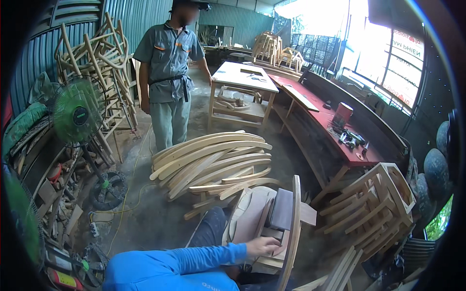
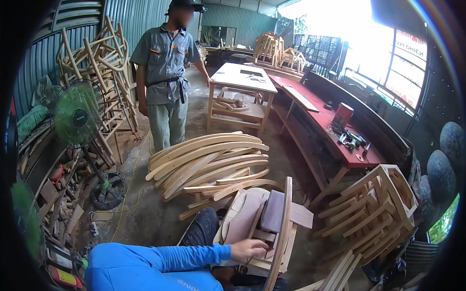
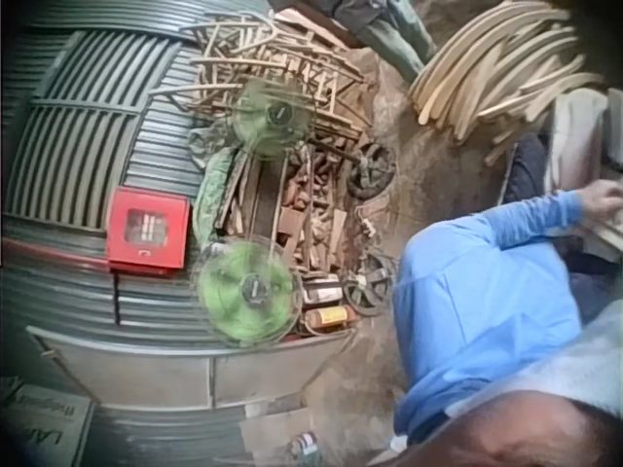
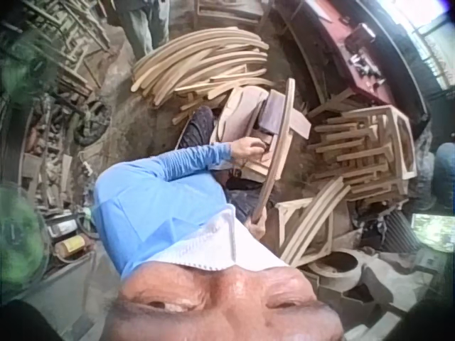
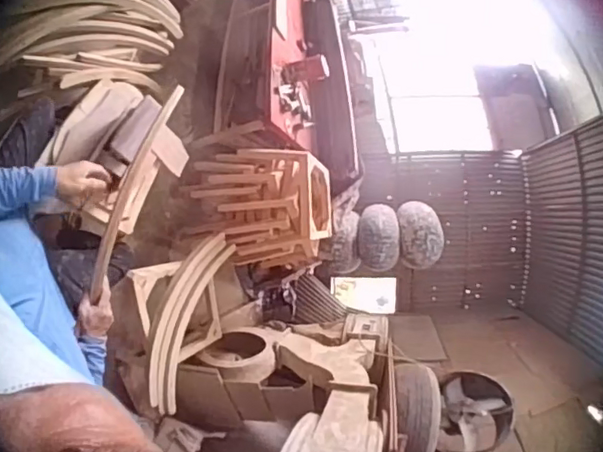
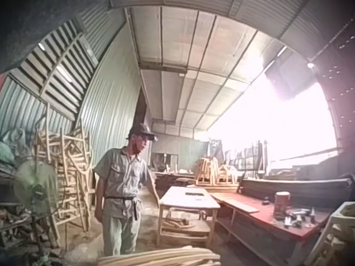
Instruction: Sanding curved wooden components using a stationary belt sander.
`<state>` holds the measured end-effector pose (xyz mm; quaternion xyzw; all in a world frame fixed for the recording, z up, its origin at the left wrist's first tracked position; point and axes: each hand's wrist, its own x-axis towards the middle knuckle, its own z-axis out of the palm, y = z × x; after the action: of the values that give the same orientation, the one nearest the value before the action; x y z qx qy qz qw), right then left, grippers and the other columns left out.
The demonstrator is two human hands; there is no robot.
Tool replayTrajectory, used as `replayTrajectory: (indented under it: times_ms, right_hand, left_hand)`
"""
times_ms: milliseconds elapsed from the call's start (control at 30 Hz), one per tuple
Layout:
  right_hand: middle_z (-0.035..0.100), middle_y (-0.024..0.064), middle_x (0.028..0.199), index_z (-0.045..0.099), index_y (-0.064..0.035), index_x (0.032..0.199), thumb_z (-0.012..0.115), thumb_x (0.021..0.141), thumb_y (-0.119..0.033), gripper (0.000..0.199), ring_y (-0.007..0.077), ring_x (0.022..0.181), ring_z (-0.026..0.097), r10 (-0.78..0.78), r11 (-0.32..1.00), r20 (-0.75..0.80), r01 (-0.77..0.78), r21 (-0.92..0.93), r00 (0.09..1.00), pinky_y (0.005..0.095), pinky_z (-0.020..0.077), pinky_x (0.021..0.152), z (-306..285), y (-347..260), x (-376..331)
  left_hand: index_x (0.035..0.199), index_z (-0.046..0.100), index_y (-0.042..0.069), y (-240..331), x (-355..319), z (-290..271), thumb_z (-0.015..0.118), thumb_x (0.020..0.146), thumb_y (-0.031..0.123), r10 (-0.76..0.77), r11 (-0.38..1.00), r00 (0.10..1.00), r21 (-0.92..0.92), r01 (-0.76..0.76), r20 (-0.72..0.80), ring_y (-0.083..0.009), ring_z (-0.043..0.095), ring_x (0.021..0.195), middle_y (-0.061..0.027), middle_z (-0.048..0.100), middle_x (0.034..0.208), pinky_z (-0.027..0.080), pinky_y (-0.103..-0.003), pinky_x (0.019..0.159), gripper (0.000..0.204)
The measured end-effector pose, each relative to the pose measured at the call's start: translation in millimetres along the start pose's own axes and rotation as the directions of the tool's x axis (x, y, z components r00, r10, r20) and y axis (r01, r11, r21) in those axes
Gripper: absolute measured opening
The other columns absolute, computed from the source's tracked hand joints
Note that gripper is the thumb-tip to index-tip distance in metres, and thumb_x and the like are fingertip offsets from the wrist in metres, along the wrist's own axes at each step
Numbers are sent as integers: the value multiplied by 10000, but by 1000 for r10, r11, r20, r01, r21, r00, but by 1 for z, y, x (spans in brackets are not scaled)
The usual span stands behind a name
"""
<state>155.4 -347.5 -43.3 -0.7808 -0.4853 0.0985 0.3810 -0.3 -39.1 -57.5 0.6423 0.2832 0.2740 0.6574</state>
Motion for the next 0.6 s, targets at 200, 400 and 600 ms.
replayTrajectory:
  times_ms: [200,400,600]
  right_hand:
    - [754,193,1005,709,-231,1301,762,786,-118,530,368,899,744,71,993,-73,-63,103,995,461,581,800,14,14,-20]
    - [747,217,1032,650,-176,1361,755,833,-169,539,419,934,733,-70,997,-84,71,10,994,483,577,804,14,9,-15]
    - [755,214,1052,664,-168,1346,765,832,-161,524,398,957,740,53,997,-80,-49,54,995,456,585,836,29,5,-33]
  left_hand:
    - [1370,595,73,-62,-53,-110,608,1048,274,-280,946,889,-264,191,-362,-185,695,1084,-77,717,1168,547,-347,906,380]
    - [1352,552,103,-122,-82,-136,611,1032,216,-429,780,835,-608,150,-344,-190,740,905,-48,715,1060,552,-352,835,345]
    - [1104,693,19,-160,-80,-126,632,912,44,-171,982,888,3,191,-427,-139,664,709,-48,709,883,542,-294,641,203]
